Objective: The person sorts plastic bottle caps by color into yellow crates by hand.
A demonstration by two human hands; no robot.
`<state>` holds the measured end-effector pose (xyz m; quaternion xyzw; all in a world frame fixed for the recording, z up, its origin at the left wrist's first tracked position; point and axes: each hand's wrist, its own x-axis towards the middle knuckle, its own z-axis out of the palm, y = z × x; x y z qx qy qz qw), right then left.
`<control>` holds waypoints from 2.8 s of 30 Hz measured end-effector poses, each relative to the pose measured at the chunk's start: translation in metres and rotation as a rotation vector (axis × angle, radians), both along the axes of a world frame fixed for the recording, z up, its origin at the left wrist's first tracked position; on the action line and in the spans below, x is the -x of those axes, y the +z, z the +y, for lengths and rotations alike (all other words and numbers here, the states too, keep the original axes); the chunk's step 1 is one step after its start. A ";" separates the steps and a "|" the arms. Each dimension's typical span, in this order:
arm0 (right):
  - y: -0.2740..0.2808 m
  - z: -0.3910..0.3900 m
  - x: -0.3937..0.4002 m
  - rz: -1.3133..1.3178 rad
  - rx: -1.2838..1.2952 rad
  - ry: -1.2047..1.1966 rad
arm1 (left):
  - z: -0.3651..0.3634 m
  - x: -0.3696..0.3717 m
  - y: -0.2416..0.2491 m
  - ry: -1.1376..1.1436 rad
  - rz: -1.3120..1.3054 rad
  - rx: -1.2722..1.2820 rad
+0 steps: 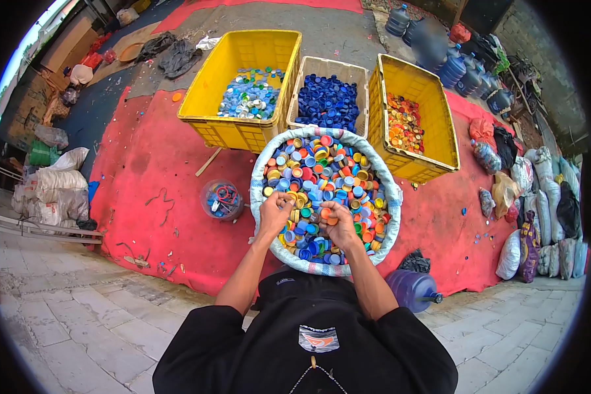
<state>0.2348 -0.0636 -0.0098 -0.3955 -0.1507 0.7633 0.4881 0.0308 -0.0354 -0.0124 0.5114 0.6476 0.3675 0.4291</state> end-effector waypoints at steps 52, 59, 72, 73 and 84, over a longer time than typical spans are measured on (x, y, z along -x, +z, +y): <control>0.018 -0.063 0.017 0.149 0.092 -0.323 | 0.040 -0.012 -0.006 0.036 -1.354 0.486; 0.034 -0.060 -0.015 0.094 0.046 -0.449 | 0.025 -0.041 0.008 -0.073 -1.337 0.555; 0.043 -0.072 -0.138 -0.016 0.006 -0.608 | 0.018 -0.186 0.041 -0.124 -1.235 0.735; 0.040 -0.071 -0.150 -0.060 0.027 -0.636 | 0.022 -0.203 0.039 -0.147 -1.269 0.752; 0.085 0.120 -0.290 -0.138 -0.209 -0.681 | 0.190 -0.363 0.085 -0.163 -1.315 0.536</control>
